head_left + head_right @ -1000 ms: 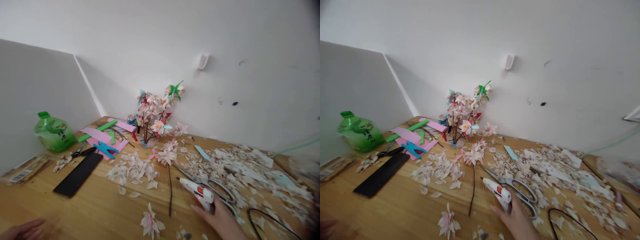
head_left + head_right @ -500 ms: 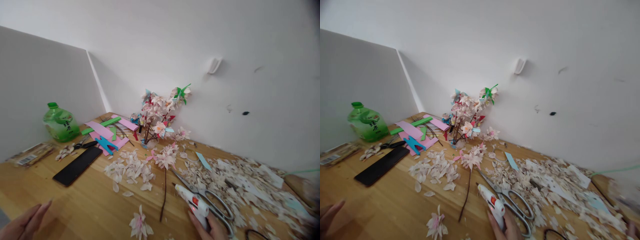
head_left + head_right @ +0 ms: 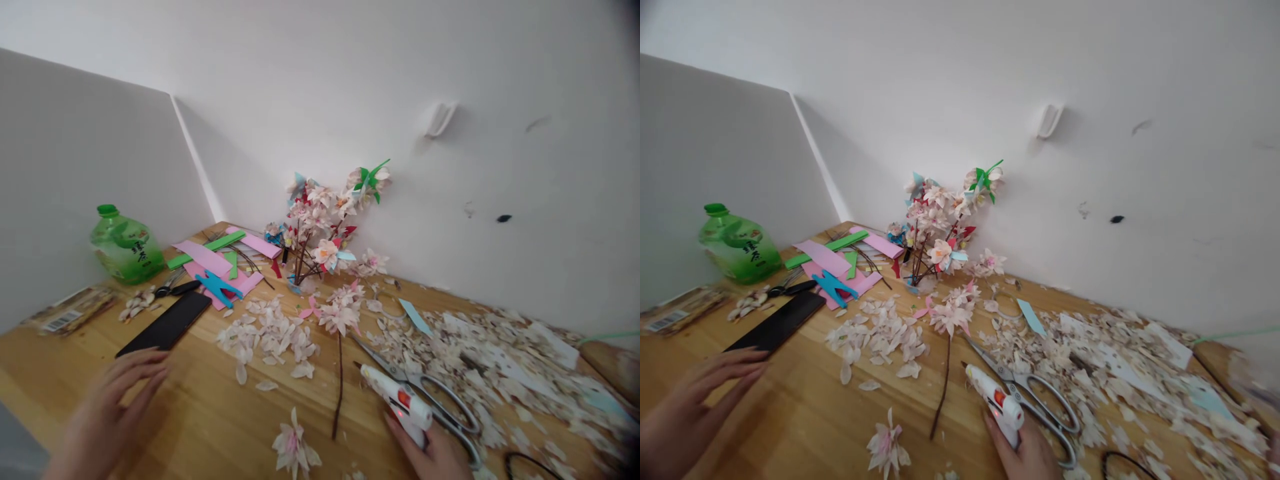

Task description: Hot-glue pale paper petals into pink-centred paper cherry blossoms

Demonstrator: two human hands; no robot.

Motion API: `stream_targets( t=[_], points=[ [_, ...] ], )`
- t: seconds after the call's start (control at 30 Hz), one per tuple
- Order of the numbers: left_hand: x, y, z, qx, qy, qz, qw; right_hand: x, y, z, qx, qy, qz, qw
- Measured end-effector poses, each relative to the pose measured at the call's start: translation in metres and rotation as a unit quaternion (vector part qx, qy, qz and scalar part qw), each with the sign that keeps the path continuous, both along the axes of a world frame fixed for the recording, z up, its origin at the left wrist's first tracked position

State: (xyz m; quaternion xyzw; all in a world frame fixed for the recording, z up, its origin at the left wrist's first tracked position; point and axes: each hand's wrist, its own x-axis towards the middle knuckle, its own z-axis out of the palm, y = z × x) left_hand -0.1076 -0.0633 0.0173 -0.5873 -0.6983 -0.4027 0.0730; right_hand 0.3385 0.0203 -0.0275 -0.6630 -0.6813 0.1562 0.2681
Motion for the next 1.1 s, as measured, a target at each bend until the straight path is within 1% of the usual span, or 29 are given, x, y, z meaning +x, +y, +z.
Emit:
stream_targets(
  t=[0.1, 0.17, 0.23, 0.27, 0.37, 0.47, 0.57, 0.67, 0.77, 0.93, 1.1],
  points=[
    [0.037, 0.037, 0.013, 0.018, 0.003, -0.075, 0.997, -0.005, -0.002, 0.001, 0.002, 0.012, -0.001, 1.000],
    [0.059, 0.055, 0.017, 0.020, -0.010, -0.104, 0.994, -0.004, -0.002, 0.001, 0.000, 0.022, 0.005, 1.000],
    [0.072, 0.069, 0.017, -0.003, -0.020, -0.132, 0.991, -0.002, -0.001, 0.001, -0.002, 0.035, 0.018, 0.999],
    [0.076, 0.075, 0.015, -0.012, -0.027, -0.135, 0.990, -0.001, 0.000, 0.001, -0.006, 0.038, 0.027, 0.999],
    [0.081, 0.090, 0.008, -0.037, -0.032, -0.146, 0.988, 0.004, 0.003, -0.002, -0.021, 0.031, 0.043, 0.998],
    [0.084, 0.100, 0.000, -0.079, -0.017, -0.165, 0.983, 0.007, 0.004, -0.006, -0.032, 0.019, 0.045, 0.998],
    [0.092, 0.102, -0.006, -0.114, -0.004, -0.178, 0.977, 0.006, 0.004, -0.006, -0.026, 0.015, 0.032, 0.999],
    [0.104, 0.102, -0.008, -0.154, 0.014, -0.209, 0.966, -0.001, 0.002, -0.001, -0.004, 0.027, 0.015, 1.000],
    [0.112, 0.106, -0.006, -0.193, 0.034, -0.229, 0.953, -0.008, 0.000, 0.004, 0.008, 0.038, -0.007, 0.999],
    [0.114, 0.123, 0.000, -0.231, 0.053, -0.207, 0.949, -0.012, -0.002, 0.009, 0.006, 0.057, -0.009, 0.998],
    [0.111, 0.130, -0.001, -0.243, 0.054, -0.191, 0.950, -0.007, 0.000, 0.005, -0.010, 0.063, 0.012, 0.998]
  ],
)
